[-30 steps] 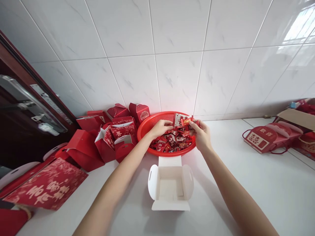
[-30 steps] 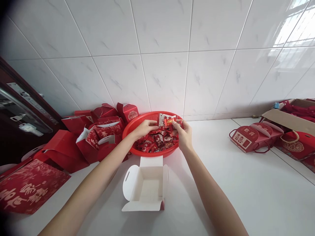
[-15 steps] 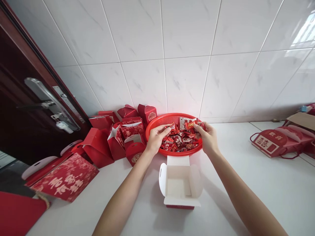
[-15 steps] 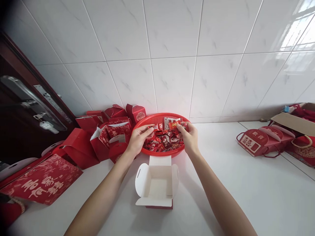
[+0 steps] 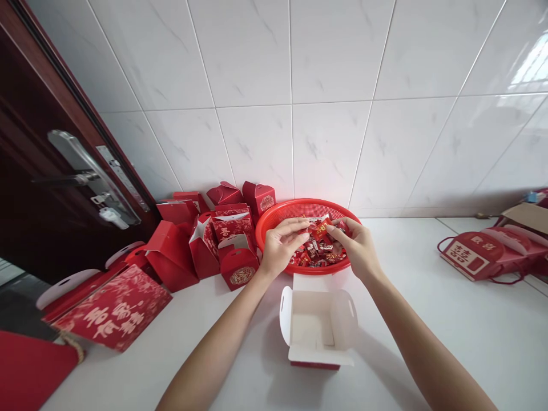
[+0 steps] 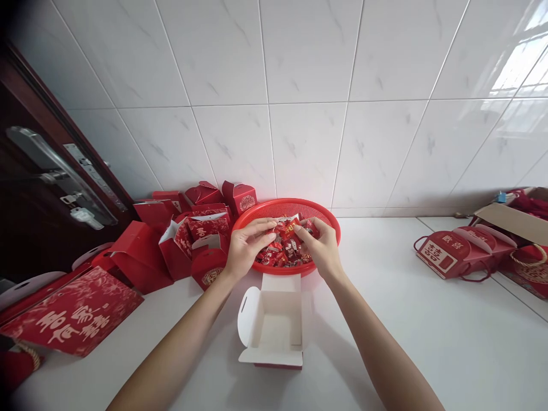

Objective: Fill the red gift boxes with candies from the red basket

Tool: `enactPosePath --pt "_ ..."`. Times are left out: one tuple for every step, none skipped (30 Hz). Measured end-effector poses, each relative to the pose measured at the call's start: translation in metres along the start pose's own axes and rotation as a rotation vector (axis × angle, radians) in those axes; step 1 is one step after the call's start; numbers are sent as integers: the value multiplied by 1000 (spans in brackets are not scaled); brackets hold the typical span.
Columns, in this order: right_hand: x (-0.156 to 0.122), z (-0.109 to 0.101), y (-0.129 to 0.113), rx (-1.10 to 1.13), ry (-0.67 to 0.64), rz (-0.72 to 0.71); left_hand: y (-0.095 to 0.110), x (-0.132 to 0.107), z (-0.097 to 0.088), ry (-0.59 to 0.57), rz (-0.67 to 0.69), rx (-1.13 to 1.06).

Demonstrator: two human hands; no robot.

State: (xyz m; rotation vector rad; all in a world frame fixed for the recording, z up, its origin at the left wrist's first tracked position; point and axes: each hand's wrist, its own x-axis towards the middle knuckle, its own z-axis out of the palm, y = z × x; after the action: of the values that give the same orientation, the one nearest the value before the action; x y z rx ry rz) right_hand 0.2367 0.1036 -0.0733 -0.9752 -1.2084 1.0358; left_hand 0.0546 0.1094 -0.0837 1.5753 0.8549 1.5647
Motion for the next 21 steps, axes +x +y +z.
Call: enactPosePath --pt "0 0 0 4 -9 1 0 -1 1 -13 12 -5" --pt "-1 0 0 10 -15 2 1 -2 1 -21 23 -11" --pt "-1 1 -1 18 -19 3 1 -2 1 -25 36 -18" --pt "-2 1 -1 25 -24 4 1 -2 2 -27 48 -21" --pt "-2 1 -1 30 -27 4 0 -3 2 -27 58 -20" --pt "-2 1 -2 32 -28 6 0 -3 3 -25 66 -17" --pt "-3 2 -2 30 -28 8 -1 -3 3 -22 73 -15" --pt "-3 2 -3 25 -28 9 -1 -3 3 -19 75 -15" --pt "-4 2 -4 16 -29 9 -2 -3 3 -16 69 -18" --pt "-4 3 -4 5 -32 9 -3 -3 3 -10 56 -22" --pt "-5 3 -5 -6 -38 7 -3 -3 3 -6 36 -28" --pt "-5 3 -6 -16 -48 4 -3 -3 3 -4 13 -34" --pt "-5 4 -6 -21 -57 1 -3 -3 4 -5 -10 -39" --pt "-6 4 -6 -23 -66 -2 -2 -3 4 -5 -29 -43" --pt "-6 4 -7 -23 -72 -3 -2 -4 4 -3 -41 -45" --pt "-6 5 -7 -24 -76 -4 -1 -4 5 0 -50 -46" --pt "-7 5 -7 -26 -77 -4 0 -4 6 2 -58 -46" --pt "-7 5 -7 -30 -77 -4 0 -5 6 5 -66 -46" --pt "-6 5 -7 -35 -78 -4 1 -5 6 9 -71 -47" --pt "-6 5 -7 -42 -83 -7 2 -5 6 12 -76 -48" --pt "-6 5 -7 -47 -88 -10 3 -5 6 9 -83 -49"
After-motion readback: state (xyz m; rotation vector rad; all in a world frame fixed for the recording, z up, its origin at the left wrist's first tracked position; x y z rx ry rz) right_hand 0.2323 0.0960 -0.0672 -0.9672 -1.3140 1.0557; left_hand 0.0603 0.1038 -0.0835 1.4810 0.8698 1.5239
